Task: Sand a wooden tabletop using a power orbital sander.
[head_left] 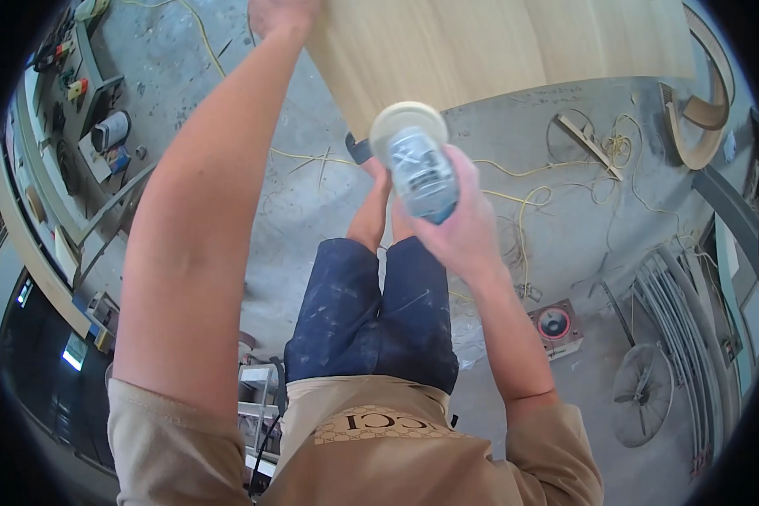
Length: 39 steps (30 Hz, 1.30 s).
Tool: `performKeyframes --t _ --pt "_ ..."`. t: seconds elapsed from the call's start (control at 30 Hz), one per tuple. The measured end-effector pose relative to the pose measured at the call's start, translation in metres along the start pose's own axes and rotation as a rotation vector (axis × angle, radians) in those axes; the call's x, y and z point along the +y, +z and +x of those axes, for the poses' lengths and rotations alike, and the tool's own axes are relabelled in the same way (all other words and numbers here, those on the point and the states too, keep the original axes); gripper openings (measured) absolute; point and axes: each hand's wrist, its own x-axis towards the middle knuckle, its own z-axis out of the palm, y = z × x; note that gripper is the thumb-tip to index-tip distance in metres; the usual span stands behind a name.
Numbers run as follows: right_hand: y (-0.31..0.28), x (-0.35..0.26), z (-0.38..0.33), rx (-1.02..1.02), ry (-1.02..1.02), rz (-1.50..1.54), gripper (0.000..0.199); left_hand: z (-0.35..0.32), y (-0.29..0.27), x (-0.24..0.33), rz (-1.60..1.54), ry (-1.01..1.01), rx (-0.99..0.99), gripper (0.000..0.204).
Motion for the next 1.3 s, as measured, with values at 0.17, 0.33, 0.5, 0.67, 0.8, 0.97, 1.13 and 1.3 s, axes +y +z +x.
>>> performKeyframes --t 0.17,0.33,0.5,0.67,0.8,0.97,1.13,1.3 --pt "0.01 -0.015 -0.002 -0.219 0.019 -0.031 0.094 0.003 -0.019 0.004 -0.608 -0.412 0.056 0.068" --pt "-0.01 -0.001 -0.003 0.016 0.124 0.069 0.096 0.004 -0.006 -0.002 -0.607 -0.35 0.207 0.068" --pt "-0.004 -0.009 -0.006 -0.002 0.143 0.034 0.098 -0.003 -0.033 0.008 -0.648 -0.42 0.009 0.061" --pt "0.018 -0.02 -0.007 -0.136 0.035 -0.021 0.096 0.003 -0.003 -0.012 -0.198 0.054 0.004 0.055" --pt "-0.007 -0.003 0.004 -0.012 0.041 0.027 0.095 0.012 0.017 -0.022 -0.53 -0.284 0.138 0.056" --pt "-0.08 0.049 0.024 0.279 0.099 0.178 0.088 0.008 -0.004 -0.002 -0.597 -0.407 -0.042 0.06" --pt "-0.094 0.064 0.033 0.419 0.192 0.352 0.086 0.0 -0.014 0.004 -0.626 -0.418 0.078 0.092" --pt "-0.046 0.022 0.018 0.107 0.126 0.113 0.094 0.01 0.002 -0.024 -0.533 -0.334 0.112 0.084"
